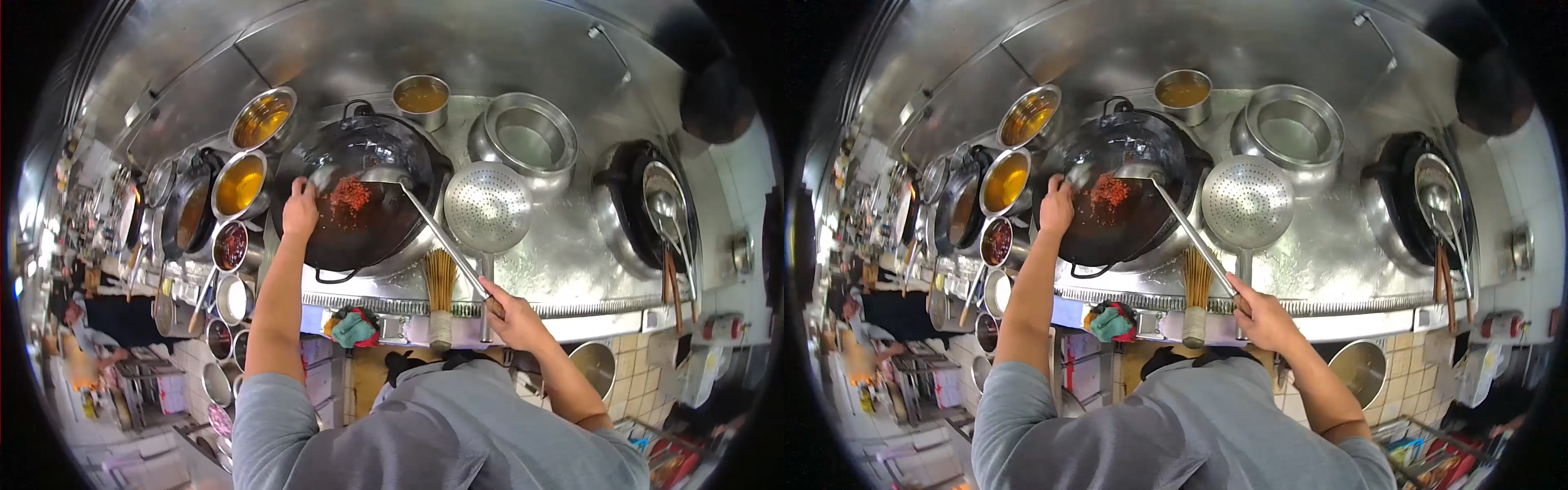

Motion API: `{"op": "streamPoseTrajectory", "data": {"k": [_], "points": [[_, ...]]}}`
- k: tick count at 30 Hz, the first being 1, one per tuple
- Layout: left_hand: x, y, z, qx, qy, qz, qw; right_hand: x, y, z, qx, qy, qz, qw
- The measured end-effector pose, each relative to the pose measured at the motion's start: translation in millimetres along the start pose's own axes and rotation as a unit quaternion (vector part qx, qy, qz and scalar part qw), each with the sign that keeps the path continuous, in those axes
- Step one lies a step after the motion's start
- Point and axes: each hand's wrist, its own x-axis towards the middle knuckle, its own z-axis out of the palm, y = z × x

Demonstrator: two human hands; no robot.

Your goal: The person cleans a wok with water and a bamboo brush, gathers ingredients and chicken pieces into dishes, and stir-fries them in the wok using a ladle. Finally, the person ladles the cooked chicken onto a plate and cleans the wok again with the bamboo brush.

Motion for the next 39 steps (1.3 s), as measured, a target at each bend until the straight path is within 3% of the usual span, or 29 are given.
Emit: {"op": "streamPoseTrajectory", "data": {"k": [2,3,4,6,8,10,12,13,14,15,16,18,20,21,22,23,24,25,26,29,30,32,33,34,35,36,38,39], "points": [[-8,0,-3,-0.002,0.095,-0.007,0.995,1,1,1,-0.015,-0.019,0.004,1.000],[-10,-10,3,0.042,0.009,-0.027,0.999,0,8,4,-0.023,0.000,0.009,1.000],[-8,-10,-3,0.016,0.008,-0.033,0.999,5,9,0,-0.036,0.025,0.004,0.999],[-6,7,-24,-0.041,0.118,-0.070,0.990,7,11,-5,-0.071,0.037,-0.027,0.996],[-16,26,-45,-0.057,0.160,-0.010,0.985,15,7,-11,-0.126,0.030,-0.026,0.991],[-34,29,-41,-0.052,0.006,0.115,0.992,27,0,-7,-0.162,0.041,-0.066,0.984],[-48,24,-45,-0.050,0.037,0.068,0.996,45,-3,1,-0.200,0.056,-0.118,0.971],[-53,14,-49,-0.124,0.162,0.019,0.979,56,-1,10,-0.212,0.072,-0.132,0.966],[-63,4,-51,-0.192,0.282,-0.031,0.939,62,-3,19,-0.223,0.085,-0.144,0.960],[-77,1,-63,-0.261,0.298,-0.090,0.914,69,-17,27,-0.224,0.064,-0.095,0.968],[-86,-9,-60,-0.383,0.339,-0.142,0.848,77,-20,35,-0.230,0.046,-0.114,0.965],[-138,-18,-67,-0.626,0.300,-0.256,0.672,104,-15,52,-0.268,0.070,-0.136,0.951],[-207,-28,-55,-0.677,0.317,-0.304,0.590,123,-5,54,-0.305,0.051,-0.123,0.943],[-248,-20,-52,-0.641,0.355,-0.332,0.594,133,-2,54,-0.335,0.034,-0.132,0.932],[-289,-23,-29,-0.590,0.363,-0.391,0.606,140,-3,52,-0.282,-0.006,-0.111,0.953],[-334,-13,-16,-0.626,0.402,-0.414,0.524,141,-6,57,-0.291,0.032,-0.176,0.940],[-385,5,-25,-0.659,0.377,-0.467,0.453,157,-5,58,-0.298,0.038,-0.244,0.922],[-438,12,0,-0.660,0.381,-0.498,0.414,162,-20,64,-0.320,0.028,-0.270,0.908],[-492,30,16,-0.649,0.408,-0.527,0.368,158,-47,80,-0.330,0.023,-0.230,0.915],[-632,101,26,-0.593,0.499,-0.599,0.203,181,-93,145,-0.185,-0.151,-0.326,0.915],[-664,128,10,-0.526,0.579,-0.604,0.148,170,-119,176,-0.142,-0.229,-0.330,0.904],[-748,182,13,-0.405,0.678,-0.597,0.140,152,-151,239,-0.128,-0.321,-0.383,0.856],[-790,213,28,-0.302,0.733,-0.603,0.090,132,-168,270,-0.144,-0.356,-0.398,0.833],[-805,236,-13,-0.192,0.793,-0.578,0.012,112,-184,296,-0.161,-0.383,-0.413,0.810],[-845,271,-13,-0.155,0.795,-0.587,-0.006,100,-193,325,-0.158,-0.420,-0.419,0.789],[-865,286,-40,-0.036,0.824,-0.565,-0.010,85,-198,353,-0.155,-0.452,-0.422,0.770],[-921,323,-72,0.073,0.785,-0.615,-0.025,40,-215,400,-0.206,-0.479,-0.482,0.704],[-938,325,-95,0.097,0.796,-0.597,-0.001,20,-218,423,-0.185,-0.522,-0.487,0.676]]}}
